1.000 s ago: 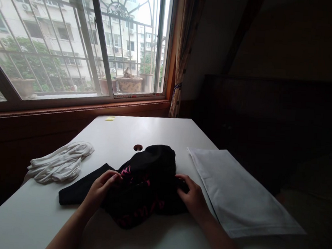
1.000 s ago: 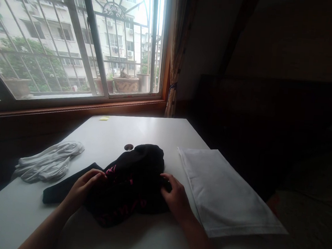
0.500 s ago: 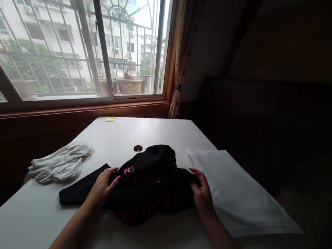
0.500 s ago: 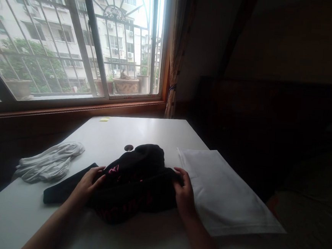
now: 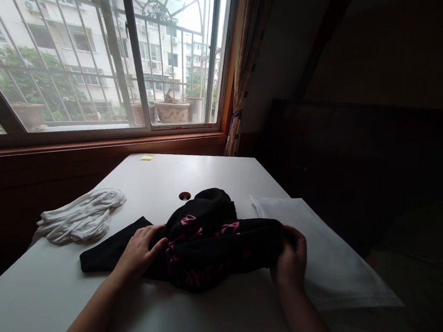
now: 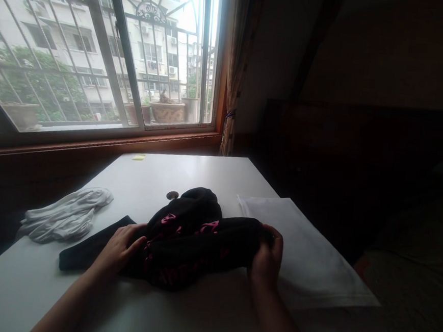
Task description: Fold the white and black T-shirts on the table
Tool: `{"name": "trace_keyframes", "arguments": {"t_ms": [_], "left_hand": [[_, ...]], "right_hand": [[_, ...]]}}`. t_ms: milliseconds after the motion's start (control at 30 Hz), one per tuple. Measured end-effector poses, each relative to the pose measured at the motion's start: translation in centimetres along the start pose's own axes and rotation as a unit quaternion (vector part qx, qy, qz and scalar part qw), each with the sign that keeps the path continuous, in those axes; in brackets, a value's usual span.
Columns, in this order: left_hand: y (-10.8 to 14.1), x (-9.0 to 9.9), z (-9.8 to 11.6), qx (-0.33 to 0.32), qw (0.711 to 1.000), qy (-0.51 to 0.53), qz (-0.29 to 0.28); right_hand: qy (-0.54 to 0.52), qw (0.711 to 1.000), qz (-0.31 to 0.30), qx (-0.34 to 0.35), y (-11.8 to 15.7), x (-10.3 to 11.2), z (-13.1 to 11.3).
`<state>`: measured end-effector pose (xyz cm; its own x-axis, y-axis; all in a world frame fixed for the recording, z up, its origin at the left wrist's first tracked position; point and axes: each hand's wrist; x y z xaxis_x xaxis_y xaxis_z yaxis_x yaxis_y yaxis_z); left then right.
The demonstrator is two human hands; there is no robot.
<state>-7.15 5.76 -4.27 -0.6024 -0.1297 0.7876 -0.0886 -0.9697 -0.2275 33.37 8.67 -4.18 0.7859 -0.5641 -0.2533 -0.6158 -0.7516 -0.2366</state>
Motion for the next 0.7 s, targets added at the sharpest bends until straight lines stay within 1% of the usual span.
{"name": "trace_keyframes", "arguments": {"t_ms": [67, 133, 167, 200, 233, 267, 300, 333, 367, 400, 433, 467, 500, 533, 567, 600, 633, 667, 700], "left_hand": [[0.0, 0.2, 0.3, -0.018, 0.999, 0.014, 0.031], [0.2, 0.5, 0.8, -0.044, 0.996, 0.033, 0.074], [0.4, 0.7, 1.0, -0.063, 0.993, 0.042, 0.094], [0.6, 0.7, 1.3, -0.085, 0.989, 0.051, 0.106], [0.9, 0.7, 1.5, -0.110, 0.986, 0.061, 0.109], [1.2, 0.6, 1.8, -0.136, 0.983, 0.074, 0.104], [1.5, 0.3, 2.0, -0.159, 0.979, 0.090, 0.091], [1.7, 0.0, 2.2, -0.179, 0.975, 0.111, 0.075], [2.0, -0.4, 2.5, -0.191, 0.970, 0.138, 0.060], [2.2, -0.9, 2.7, -0.197, 0.965, 0.166, 0.048], [2.4, -1.3, 3.0, -0.198, 0.961, 0.191, 0.036], [2.5, -1.6, 3.4, -0.197, 0.958, 0.205, 0.018], [2.6, -1.9, 3.8, -0.195, 0.959, 0.207, -0.003], [2.6, -2.1, 4.3, -0.194, 0.961, 0.198, -0.026], [2.5, -2.3, 4.8, -0.191, 0.963, 0.184, -0.049], [2.4, -2.4, 5.3, -0.186, 0.965, 0.171, -0.070], [2.2, -2.5, 5.8, -0.178, 0.966, 0.165, -0.091], [2.0, -2.5, 6.1, -0.169, 0.965, 0.168, -0.109], [1.7, -2.5, 6.3, -0.158, 0.962, 0.182, -0.125]], "right_hand": [[-0.005, 1.000, -0.017, -0.011, 0.7, -0.7, -0.8], [-0.033, 0.998, -0.032, -0.035, 1.9, -2.0, -1.9], [-0.054, 0.996, -0.050, -0.051, 2.8, -2.8, -2.6], [-0.077, 0.991, -0.085, -0.070, 3.8, -3.7, -3.3], [-0.098, 0.980, -0.145, -0.092, 4.7, -4.6, -4.0], [-0.119, 0.958, -0.232, -0.122, 5.7, -5.4, -4.8], [-0.133, 0.917, -0.339, -0.162, 6.5, -6.2, -5.4], [-0.138, 0.861, -0.448, -0.198, 7.1, -6.7, -6.0], [-0.133, 0.800, -0.540, -0.224, 7.4, -7.2, -6.4], [-0.123, 0.755, -0.601, -0.233, 7.4, -7.4, -6.8], [-0.111, 0.740, -0.624, -0.225, 7.1, -7.5, -6.9], [-0.101, 0.760, -0.609, -0.201, 6.4, -7.5, -6.9], [-0.092, 0.805, -0.562, -0.166, 5.4, -7.3, -6.6], [-0.080, 0.857, -0.493, -0.126, 4.1, -7.1, -6.1], [-0.061, 0.900, -0.422, -0.087, 2.8, -6.8, -5.5], [-0.032, 0.929, -0.365, -0.056, 1.3, -6.4, -4.6], [0.011, 0.942, -0.333, -0.035, 0.0, -6.0, -3.6], [0.062, 0.945, -0.321, -0.020, -1.2, -5.6, -2.5], [0.114, 0.939, -0.323, -0.007, -2.2, -5.2, -1.4]]}}
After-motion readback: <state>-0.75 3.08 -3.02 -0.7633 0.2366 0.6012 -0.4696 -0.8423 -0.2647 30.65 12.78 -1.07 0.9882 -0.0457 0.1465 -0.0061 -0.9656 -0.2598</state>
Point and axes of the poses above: each hand's wrist, its own y-axis away from the middle knuckle, its own x-axis out of the back of the hand, z = x × y, and after that the axes turned 3 degrees about -z, right-handed
